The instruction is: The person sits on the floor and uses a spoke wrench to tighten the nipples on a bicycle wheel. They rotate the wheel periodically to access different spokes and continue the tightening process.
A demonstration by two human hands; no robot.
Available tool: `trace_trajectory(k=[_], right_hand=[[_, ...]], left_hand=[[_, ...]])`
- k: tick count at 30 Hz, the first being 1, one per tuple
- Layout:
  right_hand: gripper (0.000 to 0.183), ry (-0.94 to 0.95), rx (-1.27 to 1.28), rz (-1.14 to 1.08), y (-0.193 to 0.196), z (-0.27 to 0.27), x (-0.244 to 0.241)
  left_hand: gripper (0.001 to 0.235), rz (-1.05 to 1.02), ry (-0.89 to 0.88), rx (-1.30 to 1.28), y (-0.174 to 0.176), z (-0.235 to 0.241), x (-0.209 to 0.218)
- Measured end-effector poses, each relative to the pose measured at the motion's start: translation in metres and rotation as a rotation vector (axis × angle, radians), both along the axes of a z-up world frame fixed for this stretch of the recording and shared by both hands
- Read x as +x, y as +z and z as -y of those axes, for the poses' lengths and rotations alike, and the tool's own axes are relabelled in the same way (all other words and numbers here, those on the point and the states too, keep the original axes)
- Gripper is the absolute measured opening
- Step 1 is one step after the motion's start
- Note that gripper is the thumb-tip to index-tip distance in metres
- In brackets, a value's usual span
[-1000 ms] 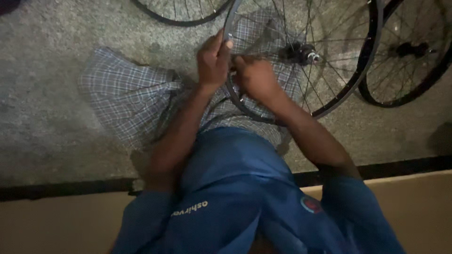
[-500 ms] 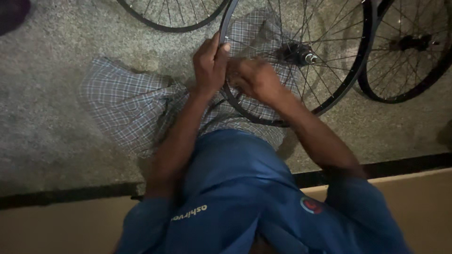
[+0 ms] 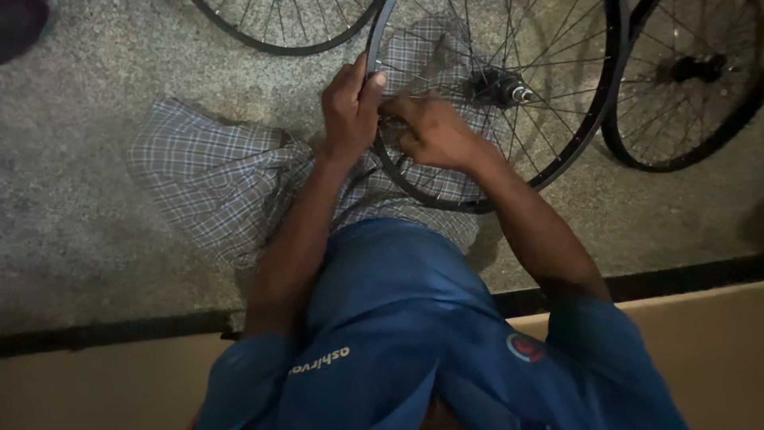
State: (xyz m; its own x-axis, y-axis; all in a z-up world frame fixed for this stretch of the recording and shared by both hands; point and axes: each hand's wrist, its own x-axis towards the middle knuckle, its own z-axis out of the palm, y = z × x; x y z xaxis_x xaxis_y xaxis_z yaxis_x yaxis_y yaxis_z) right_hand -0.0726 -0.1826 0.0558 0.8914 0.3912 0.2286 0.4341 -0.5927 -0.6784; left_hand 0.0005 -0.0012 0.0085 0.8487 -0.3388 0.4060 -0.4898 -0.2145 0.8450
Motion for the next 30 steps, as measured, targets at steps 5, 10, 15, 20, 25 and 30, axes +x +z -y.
trace_trajectory(k=[5,10,15,20,25,30], right_hand=[[0.023,-0.101,-0.157,-0.077,-0.006,-0.012,0.0],[0.026,-0.085,-0.104,-0.14,-0.008,-0.008,0.0],[0.025,-0.129,-0.13,-0.068,0.0,-0.012,-0.002],[0.025,-0.15,-0.123,-0.113,0.003,-0.013,0.0],[0.024,-0.129,-0.112,-0.15,-0.001,-0.012,0.001],[0.022,-0.122,-0.119,-0.044,-0.001,-0.009,-0.001]], left_hand=[[0.035,-0.006,-0.001,0.018,-0.002,-0.003,-0.001],[0.035,-0.054,-0.028,0.028,-0.005,-0.001,-0.002],[0.036,0.014,0.006,0.036,-0.003,0.0,-0.005],[0.036,0.037,0.022,0.055,-0.005,0.001,-0.004],[0.037,0.0,0.006,0.043,-0.005,0.0,-0.005],[0.034,0.022,0.026,0.067,-0.005,0.003,-0.006]])
